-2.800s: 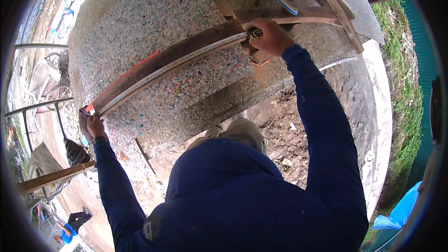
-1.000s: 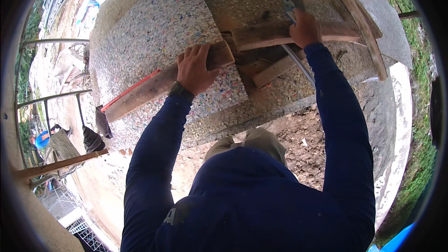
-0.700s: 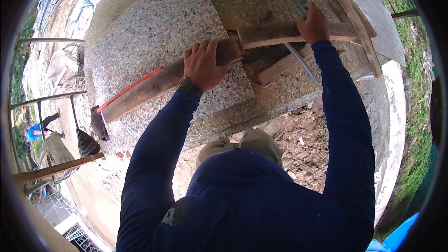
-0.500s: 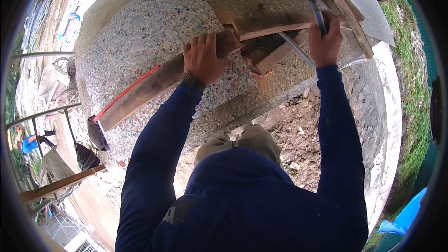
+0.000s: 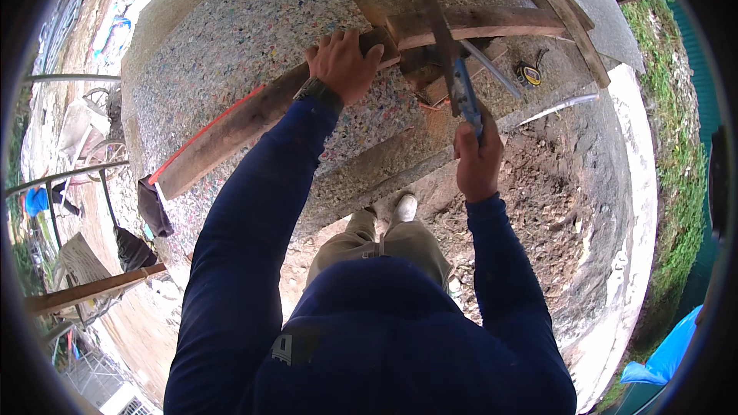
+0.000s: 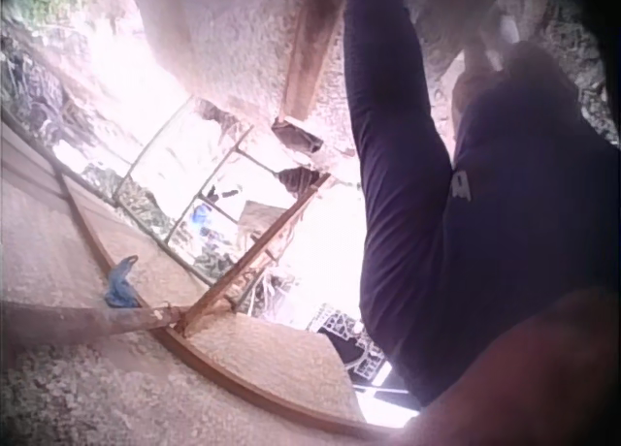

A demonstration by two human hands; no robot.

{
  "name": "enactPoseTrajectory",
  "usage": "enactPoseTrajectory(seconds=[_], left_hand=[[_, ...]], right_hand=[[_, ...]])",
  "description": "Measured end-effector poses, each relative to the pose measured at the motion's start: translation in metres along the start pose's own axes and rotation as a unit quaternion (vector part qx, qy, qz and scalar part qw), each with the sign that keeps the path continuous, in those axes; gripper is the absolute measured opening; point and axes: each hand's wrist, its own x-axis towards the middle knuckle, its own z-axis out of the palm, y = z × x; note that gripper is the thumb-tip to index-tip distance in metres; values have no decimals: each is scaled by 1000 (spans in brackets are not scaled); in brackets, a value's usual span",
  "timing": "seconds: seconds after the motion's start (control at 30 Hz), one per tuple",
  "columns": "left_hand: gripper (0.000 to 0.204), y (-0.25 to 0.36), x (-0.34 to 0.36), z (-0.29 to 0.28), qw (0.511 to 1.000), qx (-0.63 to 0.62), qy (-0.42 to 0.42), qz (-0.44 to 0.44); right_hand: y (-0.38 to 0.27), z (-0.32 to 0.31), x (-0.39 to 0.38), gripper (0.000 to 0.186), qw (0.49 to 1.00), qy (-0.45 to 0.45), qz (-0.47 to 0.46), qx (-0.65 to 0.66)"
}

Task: The person measures a wooden plank with a tape measure and marks it with a pencil. They then use a hand saw to cut the plank along the marked line. The person repositions the plank and repeats the measuring and cutting process.

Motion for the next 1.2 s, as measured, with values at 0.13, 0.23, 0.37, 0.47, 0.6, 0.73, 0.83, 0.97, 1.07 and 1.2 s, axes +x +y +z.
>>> enactPoseTrajectory(seconds=[0.13,0.23,0.37,0.47,0.6,0.73,0.83,0.97,1.07,1.2], left_hand=[[64,5,-2,13,997,50,35,-37],[62,14,-3,12,996,56,39,-60],[63,28,-1,10,994,62,24,-91],[64,28,0,12,991,79,37,-102],[62,35,3,11,989,96,31,-106],[54,35,2,12,988,116,35,-98],[42,35,1,12,987,127,46,-91],[38,36,2,16,983,139,44,-107],[39,32,2,18,981,156,44,-104],[44,33,5,19,982,153,40,-106]], right_hand=[[-5,17,2,59,996,-87,17,27],[-2,18,-4,58,995,-101,6,21],[3,12,-5,54,994,-103,-25,20],[-5,4,-3,54,989,-146,18,20],[-7,1,-2,53,989,-145,17,17],[0,6,-3,53,992,-125,-11,31],[-6,1,-3,53,989,-146,14,28],[-10,0,-3,51,990,-140,4,26],[-9,1,-2,51,991,-125,-21,39],[-9,-3,-4,52,991,-134,-6,21]])
